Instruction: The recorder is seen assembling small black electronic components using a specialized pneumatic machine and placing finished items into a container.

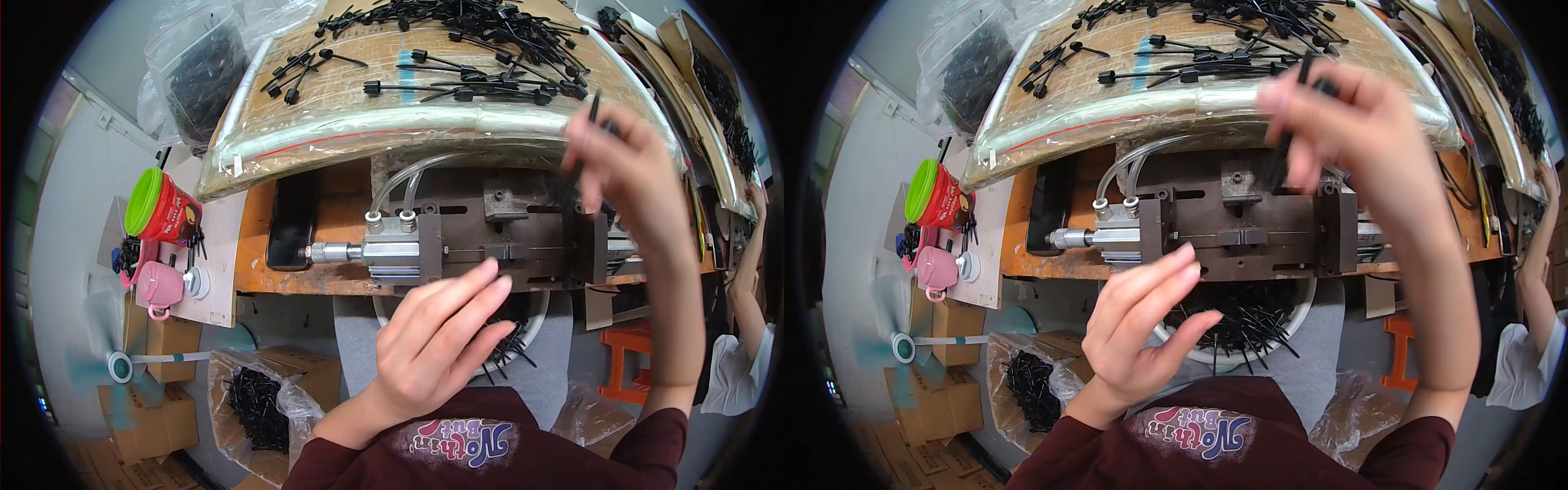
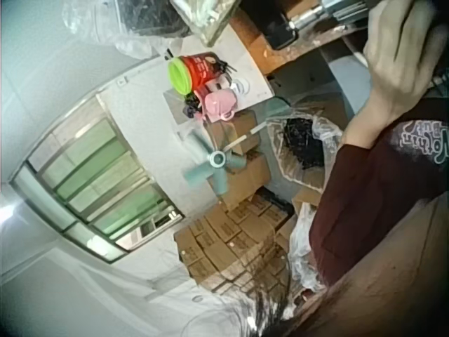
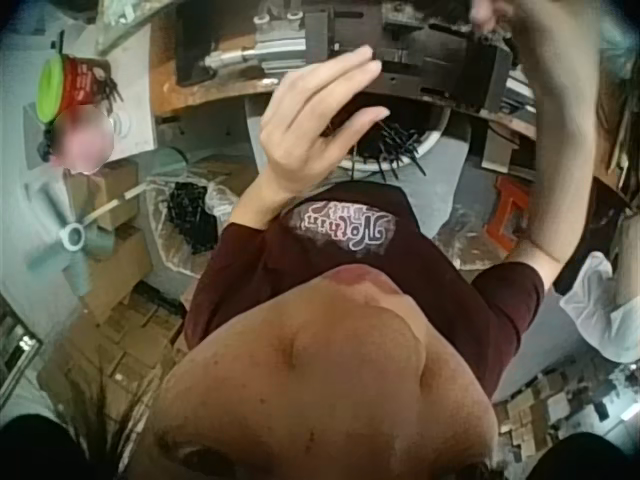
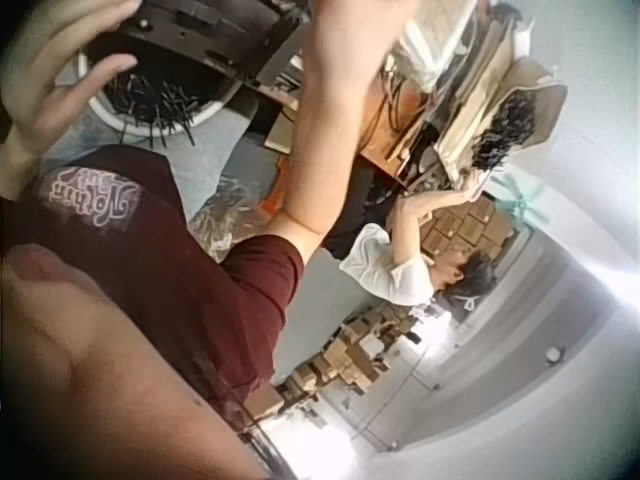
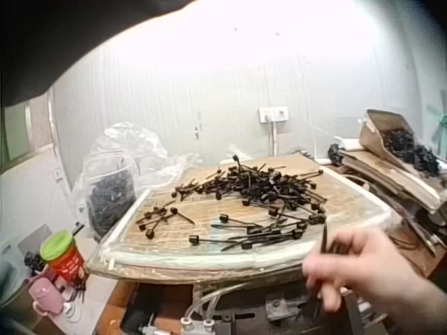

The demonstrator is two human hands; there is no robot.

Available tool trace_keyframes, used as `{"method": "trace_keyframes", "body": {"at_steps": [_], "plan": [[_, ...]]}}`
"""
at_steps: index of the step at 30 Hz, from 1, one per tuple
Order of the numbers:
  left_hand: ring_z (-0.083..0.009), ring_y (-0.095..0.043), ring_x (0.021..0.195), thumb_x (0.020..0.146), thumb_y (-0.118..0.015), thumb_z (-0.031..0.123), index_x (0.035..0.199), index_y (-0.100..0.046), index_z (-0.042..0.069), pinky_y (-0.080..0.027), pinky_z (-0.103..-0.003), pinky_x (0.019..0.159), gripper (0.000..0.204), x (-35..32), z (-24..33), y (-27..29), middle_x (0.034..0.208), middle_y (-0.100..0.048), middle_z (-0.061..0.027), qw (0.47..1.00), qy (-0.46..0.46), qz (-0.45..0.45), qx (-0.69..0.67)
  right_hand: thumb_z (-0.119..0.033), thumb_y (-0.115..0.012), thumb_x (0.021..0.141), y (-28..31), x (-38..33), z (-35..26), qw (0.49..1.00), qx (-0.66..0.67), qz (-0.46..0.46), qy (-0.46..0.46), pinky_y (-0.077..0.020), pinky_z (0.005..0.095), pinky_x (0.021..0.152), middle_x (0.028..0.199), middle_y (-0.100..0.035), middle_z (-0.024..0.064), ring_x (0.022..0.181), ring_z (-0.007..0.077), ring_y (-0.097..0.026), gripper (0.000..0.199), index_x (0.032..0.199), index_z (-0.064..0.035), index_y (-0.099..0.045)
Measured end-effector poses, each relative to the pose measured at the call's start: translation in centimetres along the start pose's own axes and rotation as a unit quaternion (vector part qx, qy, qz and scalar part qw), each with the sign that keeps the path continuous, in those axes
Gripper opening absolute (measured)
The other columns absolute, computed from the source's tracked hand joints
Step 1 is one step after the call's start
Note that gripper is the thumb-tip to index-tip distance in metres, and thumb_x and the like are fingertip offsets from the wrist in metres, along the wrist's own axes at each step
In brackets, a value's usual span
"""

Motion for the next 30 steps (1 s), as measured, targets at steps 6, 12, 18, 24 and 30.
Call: {"method": "trace_keyframes", "body": {"at_steps": [6, 12, 18, 24, 30], "plan": [[-0.0219, -0.068, 0.081, 0.069, -0.082, 0.001, 0.101, -0.074, 0.002, -0.056, -0.031, 0.068, 0.034, 0.3, 0.6, -2.3, 0.099, -0.068, -0.0100, 0.993, -0.001, -0.079, -0.086, -0.001, -0.071, 0.086, -3.4, -6.5, 5.8, 0.965, 0.190, -0.070, -0.167, -0.0462, 0.0205, 0.045, 0.076, -0.068, 0.0086, 0.051, 0.0083, -0.060, 0.012, 0.095, 0.0058, -0.067], [-0.0233, -0.068, 0.081, 0.067, -0.082, 0.001, 0.101, -0.074, 0.002, -0.056, -0.031, 0.070, 0.035, -2.3, -0.1, -3.0, 0.100, -0.067, -0.0097, 0.991, 0.054, -0.102, -0.073, 0.003, -0.066, 0.088, -1.5, -9.2, 6.4, 0.990, 0.105, 0.041, -0.088, -0.0509, 0.0206, 0.054, 0.081, -0.068, 0.0087, 0.061, 0.0099, -0.063, 0.021, 0.109, 0.0070, -0.067], [-0.0226, -0.069, 0.078, 0.070, -0.079, 0.008, 0.096, -0.070, 0.001, -0.055, -0.030, 0.070, 0.028, -3.2, -1.2, -5.9, 0.120, -0.067, -0.0144, 0.985, -0.001, -0.147, 0.086, -0.030, -0.051, 0.096, -0.6, -10.7, 4.7, 0.994, 0.021, 0.076, 0.070, -0.0534, 0.0326, 0.082, 0.117, -0.060, 0.0275, 0.094, 0.0275, -0.067, 0.054, 0.126, 0.0151, -0.051], [-0.0166, -0.065, 0.065, 0.071, -0.079, 0.009, 0.096, -0.071, 0.004, -0.050, -0.027, 0.059, 0.027, -1.9, -1.5, -6.3, 0.119, -0.068, -0.0118, 0.976, 0.010, -0.178, 0.128, -0.033, -0.050, 0.094, -0.3, -12.0, 4.5, 0.991, 0.003, 0.111, 0.077, -0.0512, 0.0373, 0.091, 0.125, -0.056, 0.0318, 0.106, 0.0331, -0.065, 0.056, 0.126, 0.0134, -0.049], [-0.0143, -0.061, 0.058, 0.072, -0.079, 0.011, 0.097, -0.071, 0.006, -0.048, -0.025, 0.056, 0.027, -1.7, -1.5, -6.2, 0.120, -0.069, -0.0093, 0.970, 0.020, -0.199, 0.141, 0.007, -0.079, 0.067, -0.9, -12.7, 4.9, 0.969, -0.184, 0.026, 0.165, -0.0561, 0.0343, 0.083, 0.121, -0.062, 0.0260, 0.100, 0.0278, -0.068, 0.038, 0.101, 0.0050, -0.063]]}}
Point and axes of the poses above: each hand's wrist, its own x-axis towards the middle knuckle, its own y-axis out of the back of the hand, z = x × y, the point moved 5 cm from there along x, towards the middle knuckle
